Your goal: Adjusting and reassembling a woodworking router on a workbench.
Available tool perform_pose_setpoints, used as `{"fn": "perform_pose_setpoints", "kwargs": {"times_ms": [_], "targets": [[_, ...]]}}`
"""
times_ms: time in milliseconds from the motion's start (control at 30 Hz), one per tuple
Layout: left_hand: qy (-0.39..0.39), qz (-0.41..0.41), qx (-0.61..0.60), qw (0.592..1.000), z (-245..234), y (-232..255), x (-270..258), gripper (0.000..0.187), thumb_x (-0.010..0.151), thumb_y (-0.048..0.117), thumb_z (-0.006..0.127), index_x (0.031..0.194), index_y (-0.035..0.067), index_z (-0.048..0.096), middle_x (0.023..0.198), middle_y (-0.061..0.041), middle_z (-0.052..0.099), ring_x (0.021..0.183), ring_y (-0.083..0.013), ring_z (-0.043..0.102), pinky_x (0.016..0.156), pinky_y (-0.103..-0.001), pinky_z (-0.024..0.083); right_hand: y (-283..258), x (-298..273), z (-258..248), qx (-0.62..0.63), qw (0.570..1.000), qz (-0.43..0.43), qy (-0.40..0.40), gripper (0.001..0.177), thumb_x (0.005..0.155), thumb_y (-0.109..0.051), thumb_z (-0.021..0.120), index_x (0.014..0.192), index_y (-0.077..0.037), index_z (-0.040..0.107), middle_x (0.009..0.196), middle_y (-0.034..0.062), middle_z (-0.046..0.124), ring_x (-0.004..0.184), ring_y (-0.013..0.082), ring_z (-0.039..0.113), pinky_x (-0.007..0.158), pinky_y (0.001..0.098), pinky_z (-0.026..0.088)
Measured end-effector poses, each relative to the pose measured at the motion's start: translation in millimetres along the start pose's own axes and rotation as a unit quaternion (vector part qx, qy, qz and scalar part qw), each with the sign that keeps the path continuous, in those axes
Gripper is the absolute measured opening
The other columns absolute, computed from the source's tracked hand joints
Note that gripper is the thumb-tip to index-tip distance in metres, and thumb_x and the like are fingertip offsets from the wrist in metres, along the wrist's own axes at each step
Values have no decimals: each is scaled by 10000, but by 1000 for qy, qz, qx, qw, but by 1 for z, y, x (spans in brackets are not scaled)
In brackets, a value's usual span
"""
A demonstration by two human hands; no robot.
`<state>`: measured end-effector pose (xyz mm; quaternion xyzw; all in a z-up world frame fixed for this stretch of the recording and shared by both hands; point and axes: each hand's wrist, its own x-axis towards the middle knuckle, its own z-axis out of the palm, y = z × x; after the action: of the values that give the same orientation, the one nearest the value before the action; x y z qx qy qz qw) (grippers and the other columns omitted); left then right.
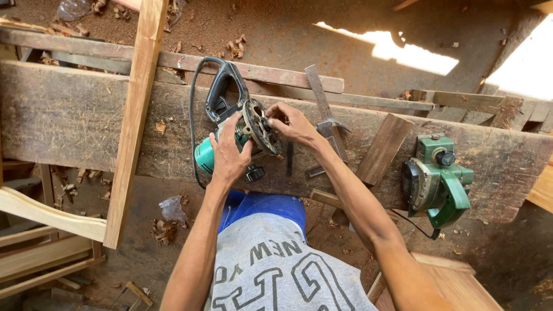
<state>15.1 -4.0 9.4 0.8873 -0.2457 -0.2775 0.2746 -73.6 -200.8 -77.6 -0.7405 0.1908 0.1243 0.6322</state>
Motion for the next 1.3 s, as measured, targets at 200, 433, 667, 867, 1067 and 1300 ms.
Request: {"fn": "perform_pose_setpoints", "kwargs": {"times_ms": [200, 433, 667, 867, 1067, 1300], "targets": [[-105, 8, 57, 993, -14, -10, 16, 629, 854, 169, 733, 1445, 151, 518, 1630, -66, 371, 1497, -443, 285, 1087, -771, 221, 10, 4, 2, -166, 981, 94, -32, 452, 1134, -430, 552, 1100, -9, 711, 907, 223, 711, 784, 285, 651, 768, 379, 521], [-148, -21, 94, 984, -7, -14, 29, 492, 843, 173, 741, 1311, 110, 602, 1673, -188, 197, 1475, -537, 245, 1043, -796, 286, 13, 2, 8, -181, 981, 68, -29, 440, 1086, -443, 594, 1079, -21, 722, 906, 202, 720, 748, 227, 639, 749, 374, 514], [-165, -59, 111, 978, -9, -14, 32, 623, 843, 171, 740, 1405, 149, 471, 1700, -158, 132, 1477, -573, 201, 1034, -823, 281, 15, 7, 2, -29, 999, 24, -34, 351, 976, -344, 669, 1036, 2, 685, 895, 117, 703, 768, 199, 650, 696, 357, 537], [-184, -57, 93, 977, -7, -27, 40, 730, 829, 214, 730, 1477, 182, 395, 1692, -173, 76, 1478, -596, 141, 1018, -834, 274, 24, 9, 3, -83, 990, -107, -24, 337, 1058, -339, 670, 1109, -6, 670, 950, 124, 691, 852, 199, 652, 785, 370, 536], [-201, -47, 110, 972, -3, -27, 40, 722, 852, 252, 699, 1505, 213, 392, 1698, -167, 34, 1475, -600, 124, 1013, -839, 271, 7, -2, 4, 25, 999, -22, -23, 338, 952, -320, 658, 1113, -24, 626, 926, 112, 692, 794, 233, 658, 703, 390, 542], [-168, -34, 146, 974, 8, -34, 37, 690, 785, 275, 712, 1452, 280, 536, 1706, -147, 75, 1493, -583, 164, 1011, -860, 255, 43, 9, 7, -47, 991, -124, 29, 356, 878, -325, 732, 1076, -39, 656, 923, 114, 677, 831, 223, 643, 753, 361, 523]]}}
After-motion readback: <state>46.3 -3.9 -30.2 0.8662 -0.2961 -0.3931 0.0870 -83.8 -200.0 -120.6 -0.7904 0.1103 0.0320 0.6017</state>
